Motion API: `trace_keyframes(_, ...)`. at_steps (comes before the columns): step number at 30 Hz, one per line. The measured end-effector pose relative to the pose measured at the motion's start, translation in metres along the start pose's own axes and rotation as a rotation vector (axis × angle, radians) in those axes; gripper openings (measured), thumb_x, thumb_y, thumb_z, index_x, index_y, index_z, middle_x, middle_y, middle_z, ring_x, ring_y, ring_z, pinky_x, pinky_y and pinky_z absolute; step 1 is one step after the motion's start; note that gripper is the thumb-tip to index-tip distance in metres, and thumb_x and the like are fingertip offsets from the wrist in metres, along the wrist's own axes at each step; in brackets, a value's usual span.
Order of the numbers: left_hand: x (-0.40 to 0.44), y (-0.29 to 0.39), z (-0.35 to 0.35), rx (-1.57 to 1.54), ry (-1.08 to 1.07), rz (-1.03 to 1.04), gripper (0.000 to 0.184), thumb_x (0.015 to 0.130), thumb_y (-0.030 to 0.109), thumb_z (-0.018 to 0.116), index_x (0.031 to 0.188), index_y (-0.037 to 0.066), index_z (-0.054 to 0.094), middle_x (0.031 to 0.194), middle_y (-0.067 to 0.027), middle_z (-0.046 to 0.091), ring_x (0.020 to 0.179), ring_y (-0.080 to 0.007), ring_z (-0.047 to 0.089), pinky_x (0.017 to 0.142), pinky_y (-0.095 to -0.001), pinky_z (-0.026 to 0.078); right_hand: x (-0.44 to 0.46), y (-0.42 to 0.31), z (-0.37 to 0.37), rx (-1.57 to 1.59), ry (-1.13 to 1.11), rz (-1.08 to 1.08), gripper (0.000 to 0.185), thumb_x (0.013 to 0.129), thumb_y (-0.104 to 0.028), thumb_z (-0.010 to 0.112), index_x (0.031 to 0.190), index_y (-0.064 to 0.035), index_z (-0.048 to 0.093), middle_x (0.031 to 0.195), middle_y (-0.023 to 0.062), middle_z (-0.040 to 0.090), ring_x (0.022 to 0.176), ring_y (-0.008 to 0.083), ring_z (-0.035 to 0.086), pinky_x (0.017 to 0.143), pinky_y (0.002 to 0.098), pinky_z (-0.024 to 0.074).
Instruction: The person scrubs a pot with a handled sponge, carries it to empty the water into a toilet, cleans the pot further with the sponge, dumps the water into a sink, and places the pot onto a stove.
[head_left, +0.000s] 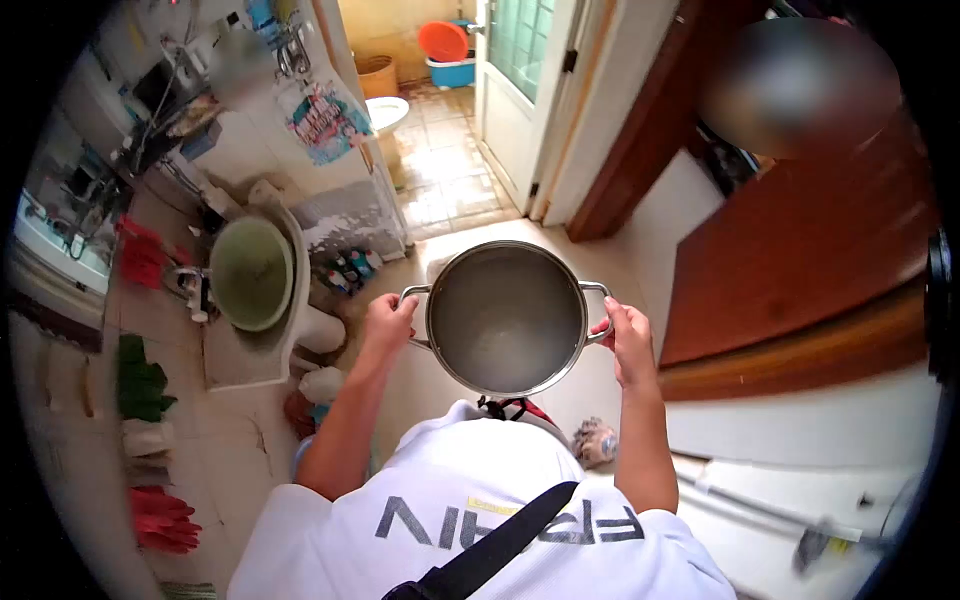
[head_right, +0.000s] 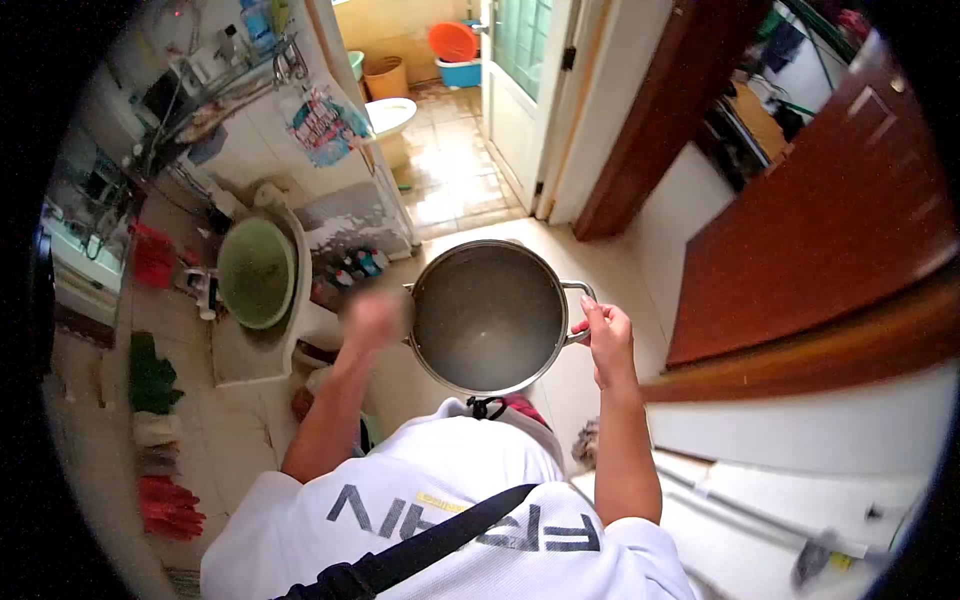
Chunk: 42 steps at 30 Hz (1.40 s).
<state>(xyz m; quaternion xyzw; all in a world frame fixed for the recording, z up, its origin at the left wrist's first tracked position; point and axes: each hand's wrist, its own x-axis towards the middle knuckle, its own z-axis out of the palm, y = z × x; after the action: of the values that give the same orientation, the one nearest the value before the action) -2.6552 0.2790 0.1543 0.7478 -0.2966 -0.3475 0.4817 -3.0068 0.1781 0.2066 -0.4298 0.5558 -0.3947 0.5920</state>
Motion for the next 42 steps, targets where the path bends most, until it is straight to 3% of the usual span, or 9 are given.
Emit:
trace_keyframes(9,0.245,0.082,0.037,-0.025,0.268,-0.014,0.029,0.08,0.025,0.068,0.084,-0.003,0.063,0.064,-0.0066,0.061,0.051,-0.0133,0.06,0.048,-0.029,0.047,0.312,-0.108,0.128,-0.024,-0.174,-0.055,0.029,0.087,-0.031,0.066,0.089,-0.0039,0.055,0.071,0.0015,0.055,0.062,0.0109,0.055,0.059,0.0259,0.0437)
trace_keyframes(13,0.403,0.047,0.059,0.346,0.45,0.517,0.013,0.069,0.01,0.061,0.059,0.01,0.052,0.06,-0.0047,0.049,0.052,-0.0208,0.049,0.046,-0.0385,0.04,0.422,-0.136,0.186,-0.093,-0.132,-0.032,0.03,0.087,-0.031,0.066,0.09,-0.0037,0.054,0.07,0.0015,0.055,0.06,0.0109,0.053,0.057,0.0247,0.0429)
trace_keyframes(15,0.469,0.062,0.073,0.289,0.439,0.429,0.011,0.064,0.01,0.061,0.058,0.011,0.052,0.06,-0.0072,0.05,0.053,-0.025,0.05,0.047,-0.0404,0.04,0.484,-0.151,0.208,-0.12,-0.118,0.005,0.031,0.087,-0.031,0.066,0.091,-0.0037,0.054,0.069,0.0016,0.054,0.06,0.011,0.053,0.057,0.0245,0.0427)
trace_keyframes(17,0.521,0.092,0.072,0.056,0.319,0.12,0.01,0.06,0.012,0.062,0.057,0.011,0.052,0.059,-0.0091,0.05,0.054,-0.0282,0.051,0.047,-0.0418,0.041,0.537,-0.164,0.234,-0.092,-0.159,0.033,0.032,0.087,-0.032,0.066,0.092,-0.0039,0.053,0.069,0.0018,0.054,0.06,0.0112,0.054,0.057,0.0247,0.0427)
trace_keyframes(19,0.579,0.1,0.07,0.391,0.49,0.484,0.008,0.061,0.016,0.064,0.059,0.011,0.058,0.061,-0.0082,0.054,0.055,-0.027,0.054,0.048,-0.0417,0.044,0.583,-0.184,0.268,-0.052,-0.136,0.04,0.033,0.087,-0.033,0.066,0.093,-0.0037,0.053,0.069,0.0021,0.055,0.061,0.0115,0.054,0.058,0.026,0.0432)
trace_keyframes(28,0.788,0.135,0.049,0.289,0.438,0.118,0.025,0.071,0.024,0.063,0.078,0.0,0.062,0.072,-0.0146,0.063,0.069,-0.0279,0.062,0.068,-0.0393,0.05,0.815,-0.223,0.423,-0.069,-0.286,0.003,0.031,0.089,-0.031,0.064,0.094,-0.0027,0.053,0.07,0.0025,0.055,0.062,0.0123,0.055,0.06,0.0275,0.0453)
trace_keyframes(36,0.943,0.125,0.025,0.054,0.54,-0.217,0.029,0.08,0.025,0.062,0.082,-0.004,0.059,0.066,-0.0139,0.062,0.059,-0.0231,0.063,0.058,-0.0362,0.049,1.008,-0.23,0.597,-0.175,-0.536,0.035,0.031,0.089,-0.03,0.064,0.098,-0.0024,0.053,0.073,0.002,0.056,0.063,0.0111,0.056,0.059,0.0259,0.0441)
trace_keyframes(37,0.956,0.138,0.021,-0.136,0.584,-0.34,0.029,0.08,0.024,0.061,0.084,-0.004,0.06,0.068,-0.0154,0.063,0.062,-0.0252,0.064,0.06,-0.0378,0.05,1.023,-0.231,0.617,-0.181,-0.56,0.039,0.031,0.089,-0.03,0.064,0.099,-0.0024,0.052,0.074,0.002,0.056,0.063,0.0111,0.056,0.059,0.0258,0.0441)
trace_keyframes(42,1.043,0.11,-0.006,-0.002,0.662,-0.323,0.025,0.079,0.021,0.057,0.091,-0.001,0.06,0.076,-0.0189,0.065,0.074,-0.0353,0.064,0.069,-0.0423,0.05,1.102,-0.216,0.728,-0.316,-0.639,0.097,0.032,0.089,-0.028,0.065,0.102,-0.0007,0.053,0.075,0.0025,0.057,0.065,0.0119,0.059,0.058,0.0259,0.0447)
